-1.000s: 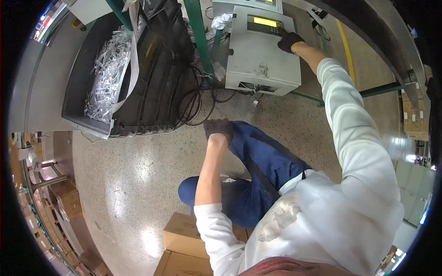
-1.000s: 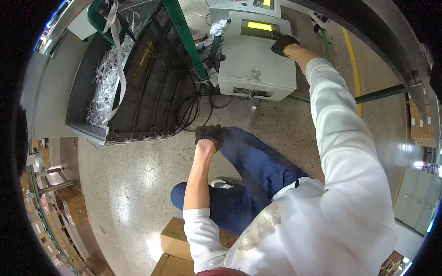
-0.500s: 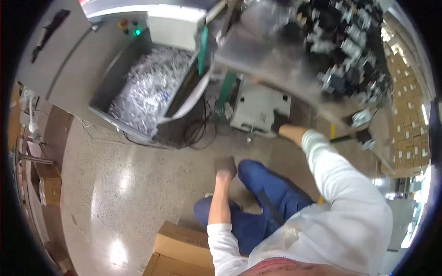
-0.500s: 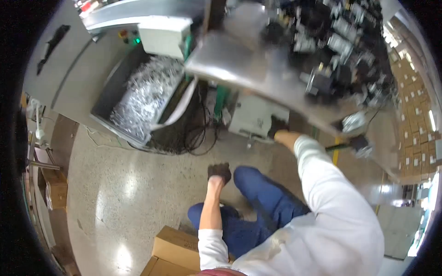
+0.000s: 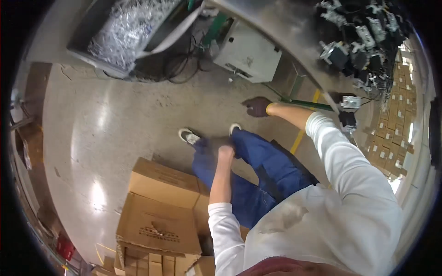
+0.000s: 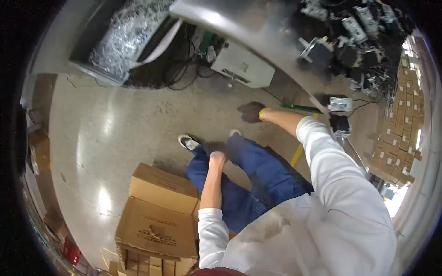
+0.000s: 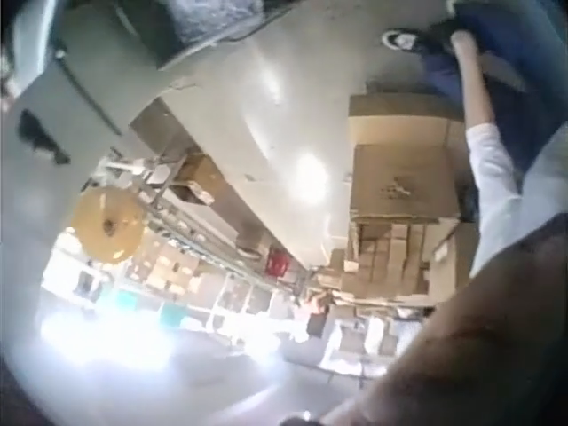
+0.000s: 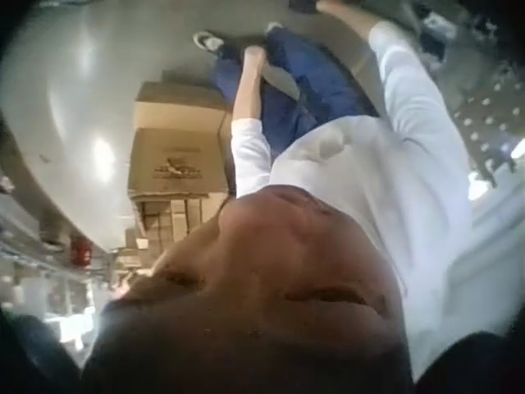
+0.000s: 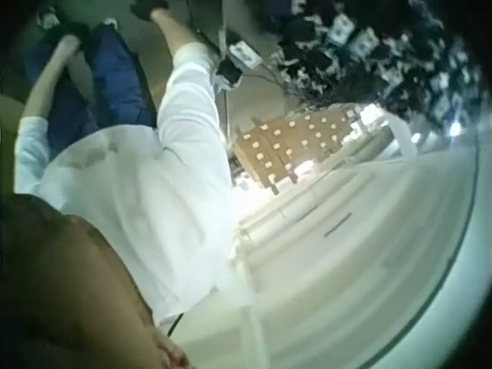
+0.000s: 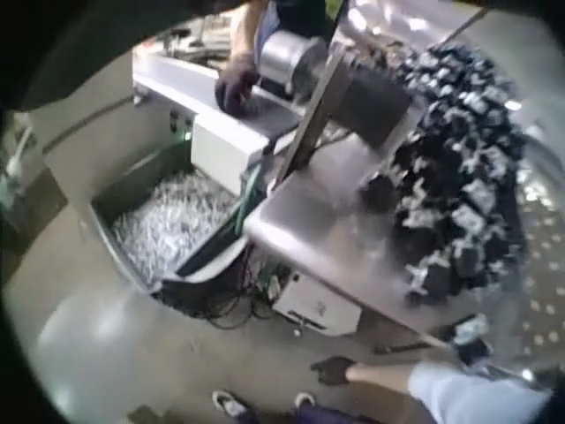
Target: The person operates a control panel and then wraps wires around electrical components using a rotating machine before placing them onto a conveyor belt.
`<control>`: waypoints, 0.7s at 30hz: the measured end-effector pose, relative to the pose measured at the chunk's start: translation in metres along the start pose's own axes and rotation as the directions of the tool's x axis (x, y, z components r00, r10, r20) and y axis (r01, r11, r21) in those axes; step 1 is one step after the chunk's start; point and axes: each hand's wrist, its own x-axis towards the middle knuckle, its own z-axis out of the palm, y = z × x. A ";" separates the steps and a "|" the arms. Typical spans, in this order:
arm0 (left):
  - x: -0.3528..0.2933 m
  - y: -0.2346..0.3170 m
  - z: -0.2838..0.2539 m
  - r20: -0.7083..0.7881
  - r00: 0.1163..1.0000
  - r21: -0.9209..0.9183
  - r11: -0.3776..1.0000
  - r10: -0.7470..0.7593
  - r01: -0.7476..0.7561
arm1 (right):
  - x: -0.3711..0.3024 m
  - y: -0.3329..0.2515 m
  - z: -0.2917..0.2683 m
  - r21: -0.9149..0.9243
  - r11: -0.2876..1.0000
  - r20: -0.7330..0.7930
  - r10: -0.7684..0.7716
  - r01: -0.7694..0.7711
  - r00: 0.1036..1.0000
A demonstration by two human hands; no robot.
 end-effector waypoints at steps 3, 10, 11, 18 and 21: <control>0.103 0.058 -0.140 -0.128 0.946 -0.016 0.955 -0.296 0.297 | 0.017 0.106 -0.005 -0.040 0.999 -0.478 -0.041 0.025 0.877; 0.121 0.058 -0.136 0.113 0.958 0.107 0.962 -0.263 0.251 | 0.042 0.095 -0.059 0.276 0.928 -0.632 0.371 -0.249 0.681; 0.122 0.061 -0.134 0.137 0.963 0.108 0.970 -0.232 0.218 | 0.043 0.101 -0.064 0.256 0.930 -0.623 0.369 -0.265 0.690; 0.108 0.085 -0.106 0.279 0.923 -0.010 0.960 -0.266 0.280 | 0.048 0.115 -0.071 -0.030 0.918 -0.601 0.299 -0.395 0.741; 0.109 0.096 -0.088 0.359 0.881 0.013 0.945 -0.309 0.327 | 0.049 0.110 -0.084 -0.010 0.920 -0.507 0.333 -0.391 0.795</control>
